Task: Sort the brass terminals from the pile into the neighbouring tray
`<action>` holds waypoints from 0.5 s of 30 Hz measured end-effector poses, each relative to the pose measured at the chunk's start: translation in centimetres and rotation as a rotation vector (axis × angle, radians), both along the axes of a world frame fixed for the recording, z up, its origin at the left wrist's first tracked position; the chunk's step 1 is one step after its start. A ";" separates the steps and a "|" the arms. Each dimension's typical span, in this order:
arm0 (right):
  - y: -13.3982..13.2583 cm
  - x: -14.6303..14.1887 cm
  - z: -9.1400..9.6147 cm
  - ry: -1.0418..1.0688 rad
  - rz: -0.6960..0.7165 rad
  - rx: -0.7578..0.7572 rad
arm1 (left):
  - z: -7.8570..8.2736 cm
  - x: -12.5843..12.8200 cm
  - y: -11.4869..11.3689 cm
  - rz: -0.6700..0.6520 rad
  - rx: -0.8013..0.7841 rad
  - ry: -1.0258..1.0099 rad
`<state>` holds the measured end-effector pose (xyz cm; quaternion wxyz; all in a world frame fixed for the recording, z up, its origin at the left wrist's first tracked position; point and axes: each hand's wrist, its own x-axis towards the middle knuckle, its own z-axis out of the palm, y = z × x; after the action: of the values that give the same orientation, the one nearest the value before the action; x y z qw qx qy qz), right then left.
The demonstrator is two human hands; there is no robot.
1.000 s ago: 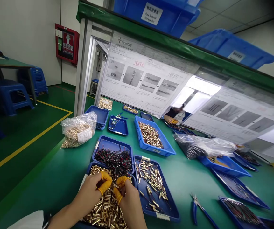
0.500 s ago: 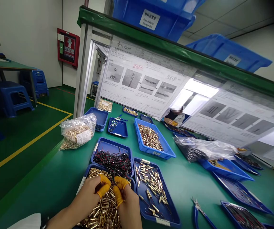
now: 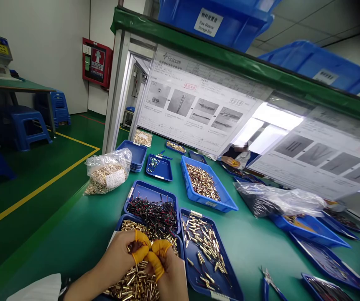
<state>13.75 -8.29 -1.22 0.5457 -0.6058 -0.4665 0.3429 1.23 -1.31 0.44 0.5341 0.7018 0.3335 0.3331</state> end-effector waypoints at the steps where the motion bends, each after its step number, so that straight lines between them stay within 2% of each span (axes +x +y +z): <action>1: 0.0 -0.1 0.2 0.046 0.014 0.022 | 0.0 0.0 0.0 0.008 -0.025 -0.032; 4: 0.0 -0.3 0.8 0.184 0.046 0.003 | -0.2 -0.1 0.0 0.019 -0.093 -0.101; 8: 0.2 -0.2 0.9 0.281 0.062 -0.120 | -0.3 -0.1 0.3 -0.058 -0.160 -0.111; 12: 0.4 -0.1 0.6 0.189 0.073 -0.103 | -0.6 -0.2 0.4 -0.094 -0.134 -0.088; 15: 0.1 -0.2 1.3 0.099 0.089 -0.113 | -0.7 -0.2 0.4 -0.123 -0.182 -0.106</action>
<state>13.55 -8.16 0.09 0.5171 -0.5967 -0.4453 0.4222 1.04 -0.96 -0.29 0.6319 0.6509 0.2901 0.3049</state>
